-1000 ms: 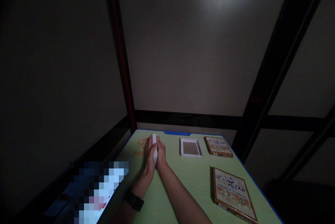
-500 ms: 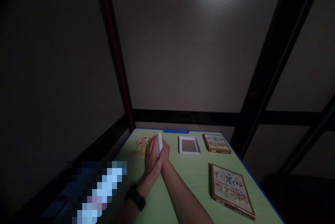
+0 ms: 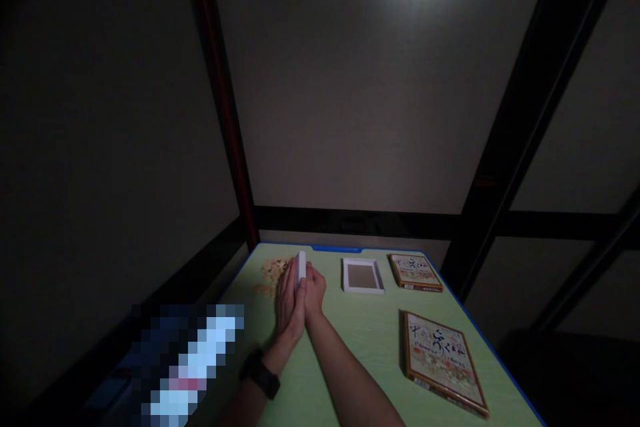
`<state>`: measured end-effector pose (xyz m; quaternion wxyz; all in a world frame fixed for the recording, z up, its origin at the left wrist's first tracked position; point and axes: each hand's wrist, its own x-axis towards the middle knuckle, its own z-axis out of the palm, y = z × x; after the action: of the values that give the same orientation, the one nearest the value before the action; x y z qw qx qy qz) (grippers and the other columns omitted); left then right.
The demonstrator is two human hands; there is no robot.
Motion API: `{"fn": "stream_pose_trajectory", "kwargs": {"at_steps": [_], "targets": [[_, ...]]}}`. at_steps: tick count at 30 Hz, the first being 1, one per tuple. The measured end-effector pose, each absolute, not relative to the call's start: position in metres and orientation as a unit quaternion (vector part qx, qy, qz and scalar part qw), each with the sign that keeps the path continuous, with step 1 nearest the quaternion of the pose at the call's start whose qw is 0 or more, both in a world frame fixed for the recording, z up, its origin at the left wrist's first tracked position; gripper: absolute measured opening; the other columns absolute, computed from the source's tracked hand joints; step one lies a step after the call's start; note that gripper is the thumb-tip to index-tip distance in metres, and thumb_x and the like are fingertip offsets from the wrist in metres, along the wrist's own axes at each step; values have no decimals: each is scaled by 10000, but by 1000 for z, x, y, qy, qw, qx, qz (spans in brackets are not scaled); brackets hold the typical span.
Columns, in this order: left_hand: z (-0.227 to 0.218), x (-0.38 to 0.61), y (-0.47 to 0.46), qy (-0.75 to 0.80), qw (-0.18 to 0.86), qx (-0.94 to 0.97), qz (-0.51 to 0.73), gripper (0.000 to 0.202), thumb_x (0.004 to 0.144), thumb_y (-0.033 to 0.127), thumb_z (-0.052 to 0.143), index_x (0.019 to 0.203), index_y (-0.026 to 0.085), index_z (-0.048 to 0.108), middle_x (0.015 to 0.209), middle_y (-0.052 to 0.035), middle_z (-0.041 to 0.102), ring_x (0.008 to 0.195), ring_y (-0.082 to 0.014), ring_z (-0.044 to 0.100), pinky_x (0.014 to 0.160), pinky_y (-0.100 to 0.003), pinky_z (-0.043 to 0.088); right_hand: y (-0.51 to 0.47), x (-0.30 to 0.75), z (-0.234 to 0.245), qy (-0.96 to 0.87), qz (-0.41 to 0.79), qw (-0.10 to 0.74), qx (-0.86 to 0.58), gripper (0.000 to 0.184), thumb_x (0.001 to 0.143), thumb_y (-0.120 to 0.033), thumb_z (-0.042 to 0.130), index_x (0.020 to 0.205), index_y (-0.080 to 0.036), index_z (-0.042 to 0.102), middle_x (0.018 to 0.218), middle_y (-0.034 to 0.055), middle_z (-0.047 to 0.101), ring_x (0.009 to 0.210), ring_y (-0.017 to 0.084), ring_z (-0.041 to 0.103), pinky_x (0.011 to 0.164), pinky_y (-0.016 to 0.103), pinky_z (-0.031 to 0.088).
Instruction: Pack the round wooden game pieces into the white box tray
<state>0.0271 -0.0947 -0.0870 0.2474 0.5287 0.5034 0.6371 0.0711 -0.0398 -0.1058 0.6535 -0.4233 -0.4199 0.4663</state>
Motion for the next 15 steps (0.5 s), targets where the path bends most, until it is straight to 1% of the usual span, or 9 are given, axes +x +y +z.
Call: {"fn": "stream_pose_trajectory", "kwargs": {"at_steps": [4,7,9,11,13,15], "targets": [[-85,27,-97,496,233,529,648,512,860,349,582,1360,240,565,1515,-71,462,1440,-257,339,1237,-378,130,-46,75,-100,-423,427,649,-466,496,745,-643,545,554,-185,551,493,-11,509,541,141,418,513,270,362],[-84,26,-98,479,241,514,669,495,855,340,591,1341,246,581,1511,-66,466,1438,-263,341,1236,-376,129,-49,77,-100,-477,367,611,-514,492,810,-596,461,560,-188,575,496,9,556,547,159,458,534,275,388],[-85,25,-99,489,230,514,666,497,861,337,579,1350,247,571,1518,-64,457,1442,-262,331,1236,-383,125,-50,79,-101,-537,317,562,-543,446,833,-518,433,611,-183,625,566,40,630,583,181,509,579,289,426],[-85,24,-99,513,203,526,648,500,869,335,563,1360,244,561,1516,-67,459,1441,-262,327,1233,-400,127,-51,80,-102,-577,290,528,-551,343,808,-420,469,680,-176,674,670,77,688,639,209,551,648,318,454],[-85,24,-100,529,182,541,627,487,867,336,564,1345,246,576,1500,-73,478,1428,-270,346,1228,-413,137,-52,82,-104,-593,284,516,-548,258,769,-334,503,720,-172,698,746,111,708,694,239,574,712,355,463],[-84,25,-101,532,179,550,618,462,851,332,586,1304,251,613,1476,-78,505,1404,-287,379,1224,-424,145,-50,85,-107,-608,280,505,-545,230,760,-280,508,745,-174,711,797,135,711,748,267,587,771,389,465]]}}
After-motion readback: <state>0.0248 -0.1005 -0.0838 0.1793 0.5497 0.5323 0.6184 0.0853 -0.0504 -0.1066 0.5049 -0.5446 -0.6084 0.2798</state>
